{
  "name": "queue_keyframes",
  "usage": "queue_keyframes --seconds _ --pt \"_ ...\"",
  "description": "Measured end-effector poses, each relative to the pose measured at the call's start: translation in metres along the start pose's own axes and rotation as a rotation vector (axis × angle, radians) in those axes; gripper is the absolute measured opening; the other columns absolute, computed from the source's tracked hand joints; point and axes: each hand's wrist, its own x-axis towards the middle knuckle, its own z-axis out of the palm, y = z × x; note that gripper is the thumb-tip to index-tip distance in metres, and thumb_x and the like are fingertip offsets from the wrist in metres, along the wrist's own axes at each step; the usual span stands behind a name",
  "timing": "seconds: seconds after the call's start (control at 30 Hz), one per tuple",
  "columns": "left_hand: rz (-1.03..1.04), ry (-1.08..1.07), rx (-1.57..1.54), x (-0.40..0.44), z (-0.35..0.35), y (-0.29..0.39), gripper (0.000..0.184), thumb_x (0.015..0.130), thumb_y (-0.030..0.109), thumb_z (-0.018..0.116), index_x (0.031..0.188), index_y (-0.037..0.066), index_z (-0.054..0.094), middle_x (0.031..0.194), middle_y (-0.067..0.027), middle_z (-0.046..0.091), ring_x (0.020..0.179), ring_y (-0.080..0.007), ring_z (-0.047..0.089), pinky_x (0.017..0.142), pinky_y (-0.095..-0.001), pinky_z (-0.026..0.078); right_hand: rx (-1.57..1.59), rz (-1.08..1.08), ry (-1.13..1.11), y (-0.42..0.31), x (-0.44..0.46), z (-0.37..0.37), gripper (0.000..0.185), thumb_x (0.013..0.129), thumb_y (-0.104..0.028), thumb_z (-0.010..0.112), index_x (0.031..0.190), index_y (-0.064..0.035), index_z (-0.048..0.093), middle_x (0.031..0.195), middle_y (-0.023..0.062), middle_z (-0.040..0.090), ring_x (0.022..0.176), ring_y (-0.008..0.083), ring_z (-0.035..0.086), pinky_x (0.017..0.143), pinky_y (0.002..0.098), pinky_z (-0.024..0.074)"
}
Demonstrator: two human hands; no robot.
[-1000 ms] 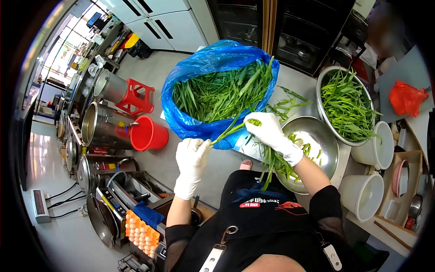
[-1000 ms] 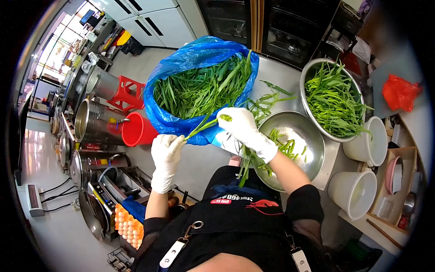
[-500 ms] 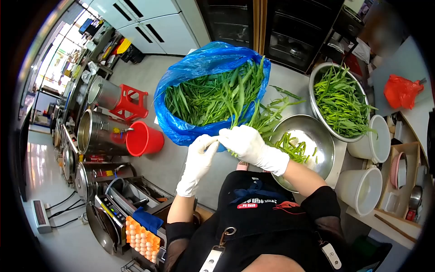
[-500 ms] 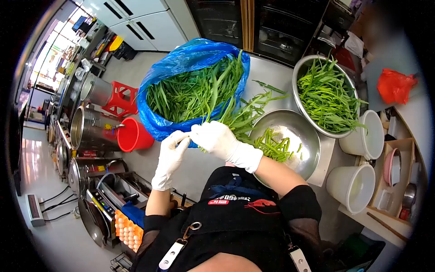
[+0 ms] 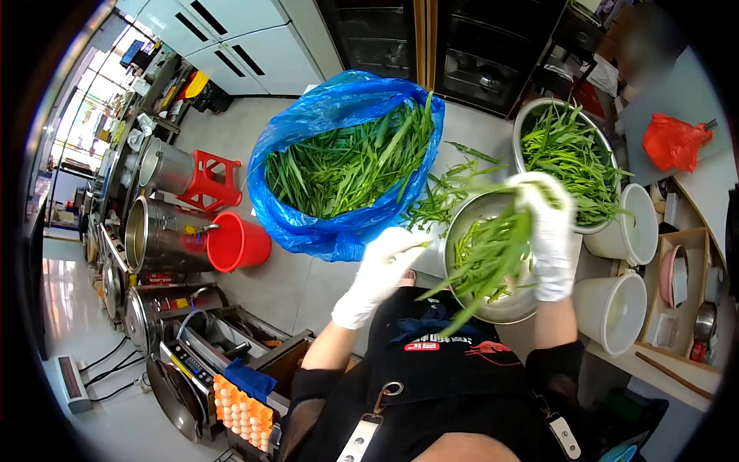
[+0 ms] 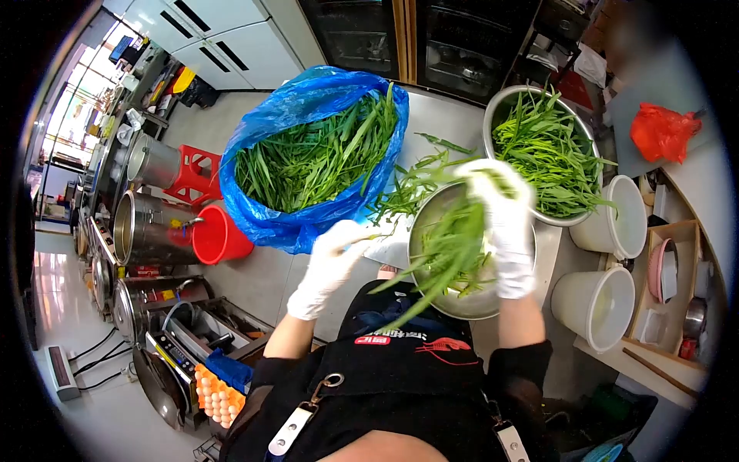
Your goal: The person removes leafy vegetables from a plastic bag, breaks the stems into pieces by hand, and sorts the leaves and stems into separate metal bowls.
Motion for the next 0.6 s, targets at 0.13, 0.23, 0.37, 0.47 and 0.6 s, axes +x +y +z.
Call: queue_keyframes --seconds 0.13,0.23,0.37,0.47,0.6 --pt "0.106 -0.145 0.107 0.013 0.071 -0.039 0.035 0.086 0.026 0.069 0.117 0.009 0.067 0.101 -0.0140 0.066 0.082 -0.0291 0.061 0.079 -0.0376 0.048 -0.118 -0.159 0.282 -0.038 -0.008 -0.079 0.012 0.091 -0.008 0.061 0.098 -0.0022 0.068 0.095 0.0034 0.068 0.081 0.0093 0.057 0.076 0.0231 0.0450" --pt "0.297 -0.067 0.399 0.022 0.077 -0.041 0.045 0.082 0.025 0.071 0.123 0.006 0.062 0.104 -0.0157 0.065 0.099 -0.0293 0.060 0.085 -0.0383 0.048 0.012 -0.311 0.289 -0.019 -0.013 -0.135 0.014 0.094 -0.007 0.057 0.104 0.0009 0.062 0.102 0.0102 0.067 0.104 0.0217 0.060 0.101 0.0355 0.0422" --pt "0.222 0.385 0.637 0.052 -0.006 -0.057 0.014 0.082 0.019 0.067 0.092 0.009 0.069 0.087 -0.0111 0.067 0.081 -0.0305 0.064 0.071 -0.0396 0.052 0.147 -0.233 0.310 0.006 -0.023 -0.156 0.014 0.095 -0.009 0.057 0.104 -0.0003 0.061 0.111 0.0159 0.066 0.124 0.0327 0.053 0.110 0.0425 0.0357" --pt "-0.126 0.324 1.049 0.066 -0.087 -0.085 0.013 0.083 0.015 0.061 0.081 0.009 0.071 0.080 -0.0142 0.068 0.076 -0.0330 0.067 0.067 -0.0418 0.052 0.097 -0.232 0.285 0.017 -0.027 -0.151 0.013 0.094 -0.009 0.057 0.104 0.0000 0.060 0.112 0.0162 0.066 0.121 0.0317 0.055 0.108 0.0424 0.0379" --pt "-0.531 -0.089 1.124 0.082 -0.122 -0.126 0.018 0.072 0.022 0.072 0.081 0.006 0.074 0.084 -0.0173 0.070 0.080 -0.0335 0.069 0.072 -0.0419 0.054 0.351 -0.140 0.167 0.020 -0.025 -0.123 0.012 0.095 -0.010 0.057 0.103 -0.0009 0.056 0.089 0.0071 0.059 0.086 0.0212 0.061 0.096 0.0417 0.0475"
